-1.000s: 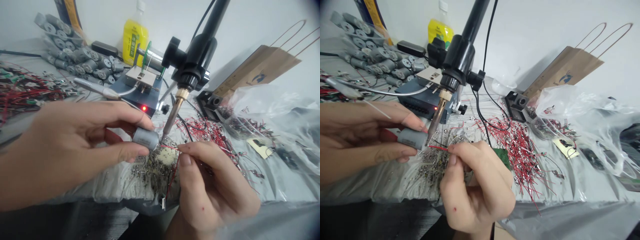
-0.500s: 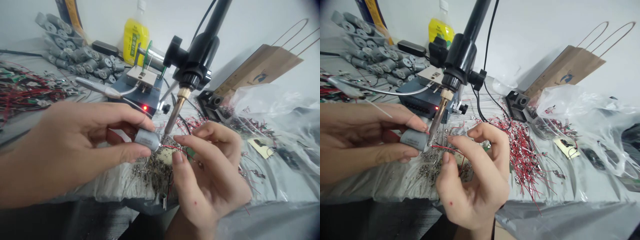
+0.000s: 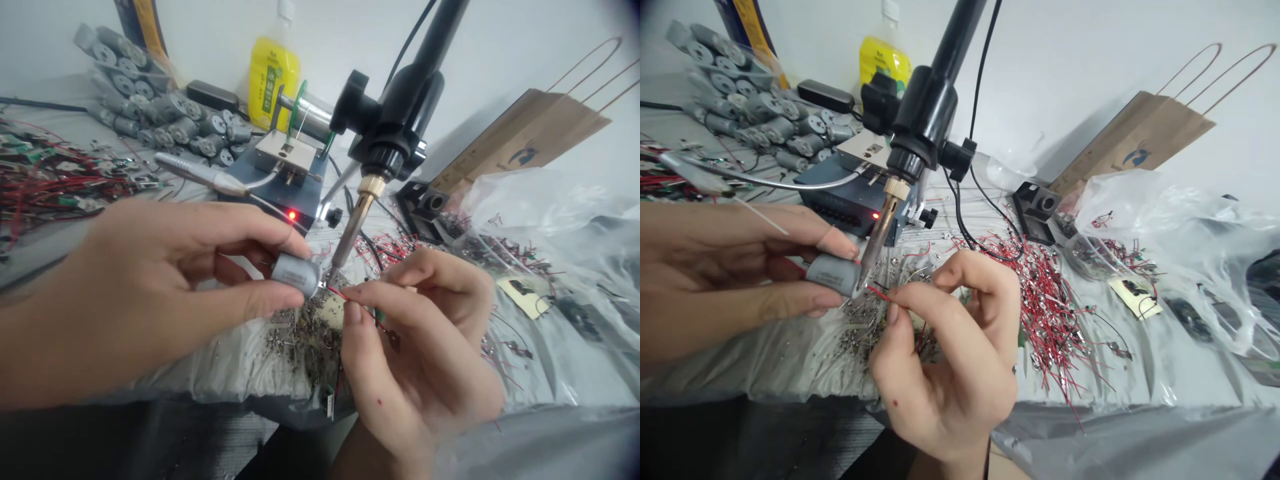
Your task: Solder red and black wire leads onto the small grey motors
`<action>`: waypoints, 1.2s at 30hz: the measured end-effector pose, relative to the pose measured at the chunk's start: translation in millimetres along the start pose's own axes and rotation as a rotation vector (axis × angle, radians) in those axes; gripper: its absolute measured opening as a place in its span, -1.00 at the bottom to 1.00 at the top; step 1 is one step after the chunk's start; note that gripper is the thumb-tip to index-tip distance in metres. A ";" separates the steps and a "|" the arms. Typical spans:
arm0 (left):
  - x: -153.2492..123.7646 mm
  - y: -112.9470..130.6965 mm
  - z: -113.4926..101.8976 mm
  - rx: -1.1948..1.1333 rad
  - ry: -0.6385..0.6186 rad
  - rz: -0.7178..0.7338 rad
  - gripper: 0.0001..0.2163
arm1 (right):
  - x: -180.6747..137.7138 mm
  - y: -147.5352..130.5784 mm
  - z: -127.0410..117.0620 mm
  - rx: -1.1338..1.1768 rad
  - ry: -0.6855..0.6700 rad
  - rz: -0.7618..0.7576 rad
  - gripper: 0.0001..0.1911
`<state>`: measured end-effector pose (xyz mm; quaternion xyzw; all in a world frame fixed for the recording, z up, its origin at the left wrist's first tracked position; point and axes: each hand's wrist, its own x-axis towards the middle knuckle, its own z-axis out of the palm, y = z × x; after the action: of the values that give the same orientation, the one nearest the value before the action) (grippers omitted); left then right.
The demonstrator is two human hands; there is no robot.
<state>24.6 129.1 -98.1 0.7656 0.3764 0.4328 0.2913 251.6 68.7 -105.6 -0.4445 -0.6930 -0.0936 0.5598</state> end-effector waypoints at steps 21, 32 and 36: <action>1.4 -5.3 2.9 -0.050 0.073 -0.020 -0.72 | -5.7 0.9 1.0 -0.049 -0.010 0.108 -0.89; 12.9 -3.4 13.9 -0.357 -0.059 -0.210 -0.47 | 3.8 -13.9 -14.3 -0.203 -0.025 0.030 -0.89; 14.4 -7.4 17.0 -0.325 -0.144 -0.204 -0.42 | 14.3 -20.0 -36.8 -0.320 0.020 -0.009 -0.92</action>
<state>42.2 143.0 -105.1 0.6956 0.3554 0.4002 0.4793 263.0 41.2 -72.8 -0.5238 -0.6656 -0.2099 0.4883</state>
